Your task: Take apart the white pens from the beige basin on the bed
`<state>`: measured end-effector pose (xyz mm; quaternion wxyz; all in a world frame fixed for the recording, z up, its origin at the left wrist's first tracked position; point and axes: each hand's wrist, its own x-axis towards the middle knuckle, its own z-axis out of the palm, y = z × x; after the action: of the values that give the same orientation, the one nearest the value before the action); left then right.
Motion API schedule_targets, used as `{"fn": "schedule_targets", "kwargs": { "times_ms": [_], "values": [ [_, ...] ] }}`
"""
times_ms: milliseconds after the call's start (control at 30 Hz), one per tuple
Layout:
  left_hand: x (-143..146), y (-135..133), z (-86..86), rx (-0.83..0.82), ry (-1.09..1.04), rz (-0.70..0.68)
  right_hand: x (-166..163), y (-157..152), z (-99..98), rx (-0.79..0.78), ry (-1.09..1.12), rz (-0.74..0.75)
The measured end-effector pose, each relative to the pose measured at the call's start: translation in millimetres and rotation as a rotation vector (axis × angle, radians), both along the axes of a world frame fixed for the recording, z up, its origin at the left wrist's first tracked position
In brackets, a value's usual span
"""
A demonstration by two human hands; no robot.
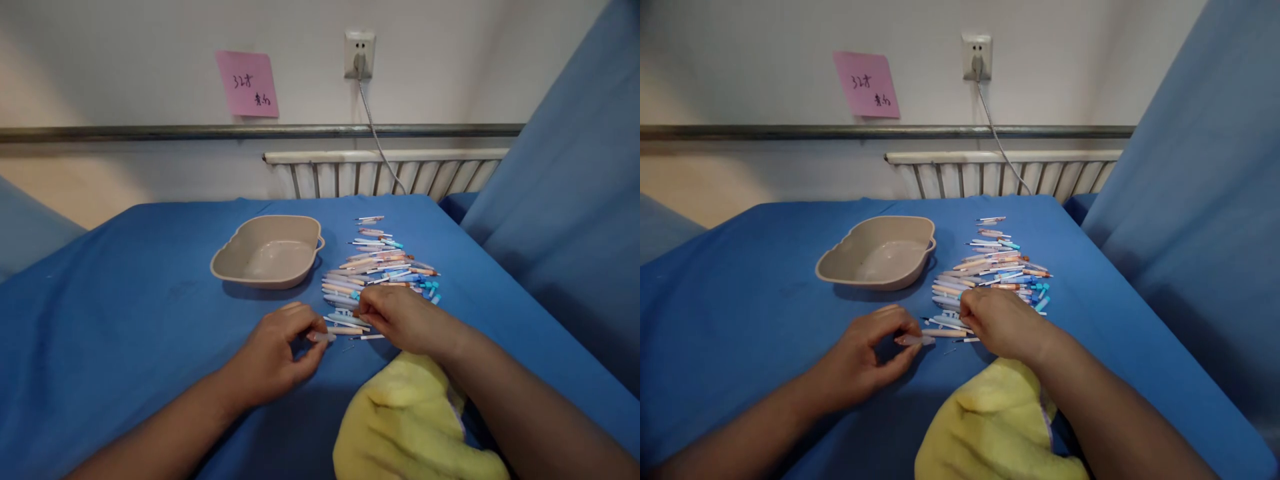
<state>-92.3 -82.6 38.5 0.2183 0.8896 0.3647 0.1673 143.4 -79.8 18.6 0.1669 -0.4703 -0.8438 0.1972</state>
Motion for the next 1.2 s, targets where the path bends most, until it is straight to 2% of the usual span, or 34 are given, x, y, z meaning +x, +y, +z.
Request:
{"fn": "schedule_targets", "kwargs": {
  "times_ms": [100, 233, 367, 500, 633, 733, 833, 967, 1100, 1200],
  "values": [
    [1, 0, -2.0, -0.043, 0.060, -0.046, 1, 0, -0.2, -0.042, -0.025, 0.049],
    [0, 2, -5.0, -0.091, -0.035, 0.107, -1, 0, -2.7, -0.055, -0.132, 0.053],
    [-1, 7, -12.2, -0.282, -0.242, 0.226, -4, -1, -4.4, -0.025, -0.204, 0.070],
    [0, 15, -24.2, -0.513, -0.431, 0.308, -5, -2, -3.0, -0.033, -0.183, 0.078],
    [1, 17, -29.7, -0.631, -0.526, 0.333, -2, -5, 0.9, -0.056, -0.187, 0.103],
    [0, 13, -25.6, -0.555, -0.368, 0.242, 0, -10, 3.4, -0.049, -0.293, 0.082],
    [-3, 8, -17.9, -0.364, -0.100, 0.129, -3, -14, 3.7, -0.018, -0.378, 0.078],
    [-7, 5, -10.9, -0.110, 0.163, 0.107, -10, -17, 1.1, -0.011, -0.415, 0.081],
    [-4, 2, -8.3, 0.036, 0.308, 0.079, -7, -15, 2.7, -0.005, -0.388, 0.091],
    [1, -2, -7.4, 0.143, 0.332, 0.049, 4, -10, 10.6, -0.010, -0.297, 0.036]
  ]
}}
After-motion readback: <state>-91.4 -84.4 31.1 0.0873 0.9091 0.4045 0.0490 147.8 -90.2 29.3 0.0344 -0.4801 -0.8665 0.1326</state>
